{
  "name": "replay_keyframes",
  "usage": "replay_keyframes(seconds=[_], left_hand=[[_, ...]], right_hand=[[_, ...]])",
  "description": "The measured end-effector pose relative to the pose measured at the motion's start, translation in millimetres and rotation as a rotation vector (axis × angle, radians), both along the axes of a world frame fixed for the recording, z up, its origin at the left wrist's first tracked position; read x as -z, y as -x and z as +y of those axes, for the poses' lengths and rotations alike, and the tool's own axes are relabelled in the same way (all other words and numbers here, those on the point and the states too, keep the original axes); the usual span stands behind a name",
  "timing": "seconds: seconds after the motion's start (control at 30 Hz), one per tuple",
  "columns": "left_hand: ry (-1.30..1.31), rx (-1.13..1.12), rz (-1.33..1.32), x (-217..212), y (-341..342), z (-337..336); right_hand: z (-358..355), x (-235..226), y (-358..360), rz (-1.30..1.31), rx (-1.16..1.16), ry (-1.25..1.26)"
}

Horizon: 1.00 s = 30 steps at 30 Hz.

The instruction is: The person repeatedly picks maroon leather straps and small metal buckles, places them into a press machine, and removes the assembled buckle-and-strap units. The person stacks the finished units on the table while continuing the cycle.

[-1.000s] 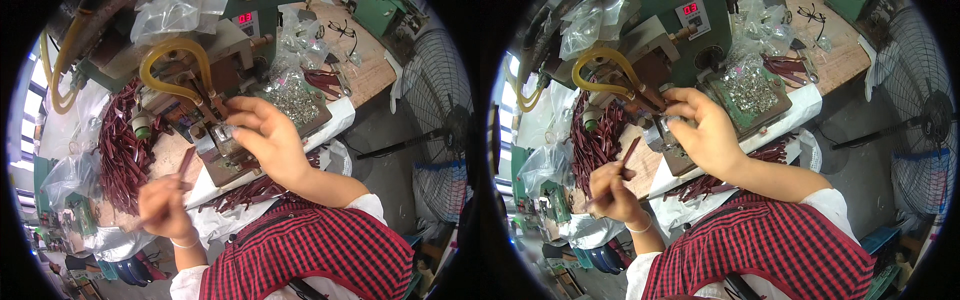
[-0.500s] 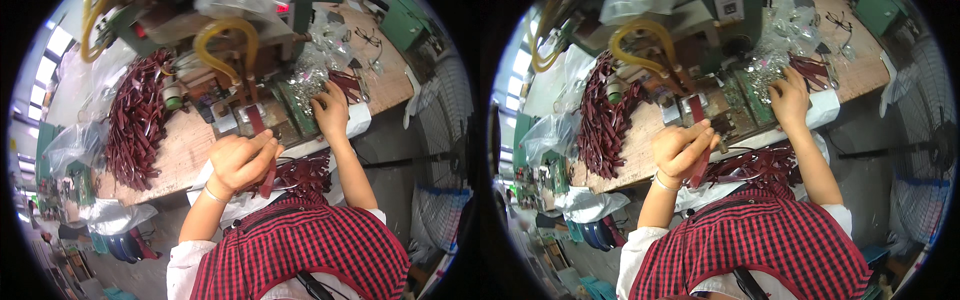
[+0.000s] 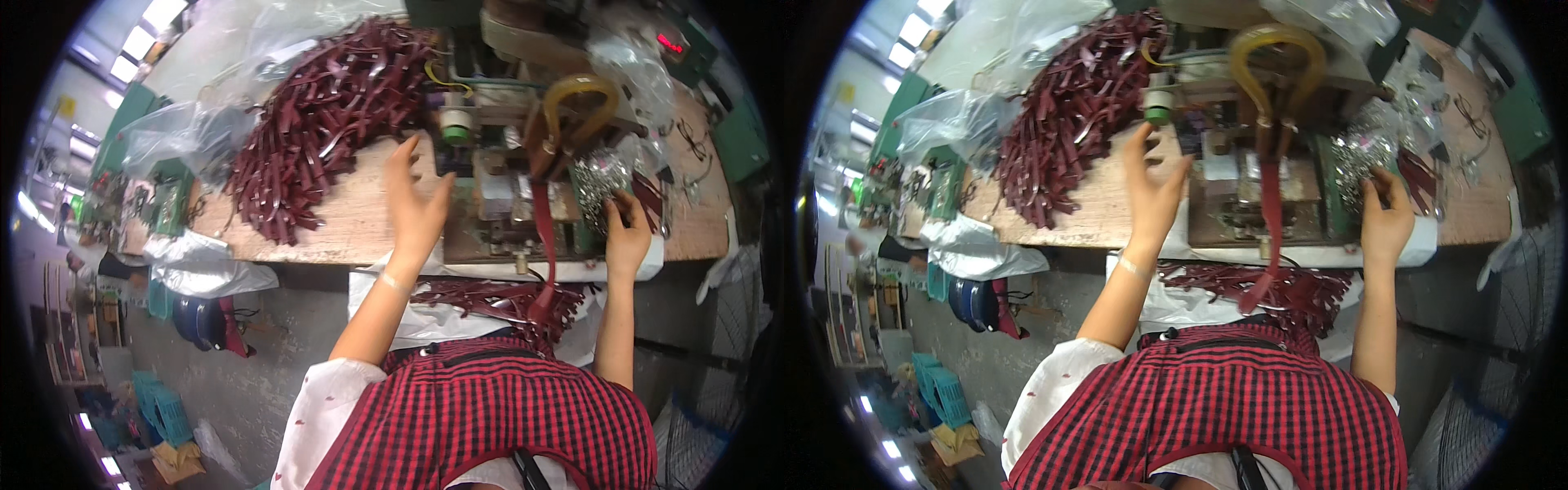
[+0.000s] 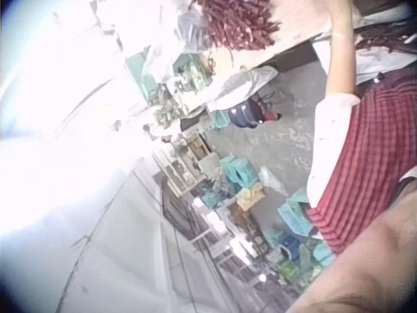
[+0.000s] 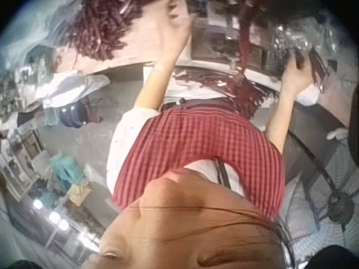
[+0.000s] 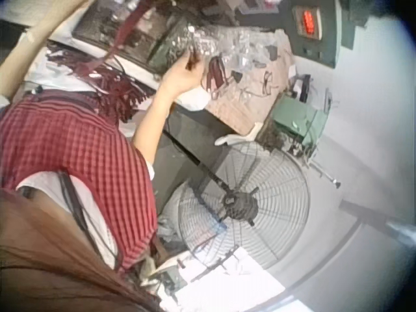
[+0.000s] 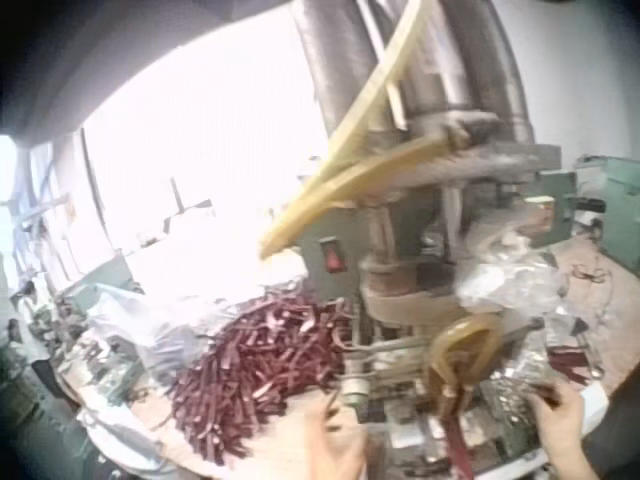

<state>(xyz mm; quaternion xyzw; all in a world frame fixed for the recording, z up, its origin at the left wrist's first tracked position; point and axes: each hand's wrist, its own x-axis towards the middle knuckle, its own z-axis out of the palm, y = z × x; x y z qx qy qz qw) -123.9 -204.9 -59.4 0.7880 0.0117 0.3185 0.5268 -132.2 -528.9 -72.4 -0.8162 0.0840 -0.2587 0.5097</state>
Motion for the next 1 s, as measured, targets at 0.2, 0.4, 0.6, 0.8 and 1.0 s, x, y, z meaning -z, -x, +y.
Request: replay_keyframes(seconds=[0.2,0.4,0.6,0.8,1.0], left_hand=[[-0.191,0.065,0.024,-6.2,-83.5,42.4],[-0.846,-0.472,0.253,-69.5,-64.4,151.0],[-0.969,-0.523,0.879,-17.2,-95.0,190.8],[-0.673,-0.268,0.63,-1.2,-67.1,195.2],[-0.321,-0.184,0.095,21.6,-45.0,128.0]], right_hand=[[8.0,-6.2,-20.4,-0.058,-0.069,0.062],[-6.4,-3.3,-20.0,0.003,-0.129,-0.1],[11.6,-10.9,-16.9,-0.007,-0.082,-0.04],[52.3,-72.7,13.0,-0.095,-0.346,-0.119],[99.0,-75.8,2.1,-0.062,-0.437,-0.385]])
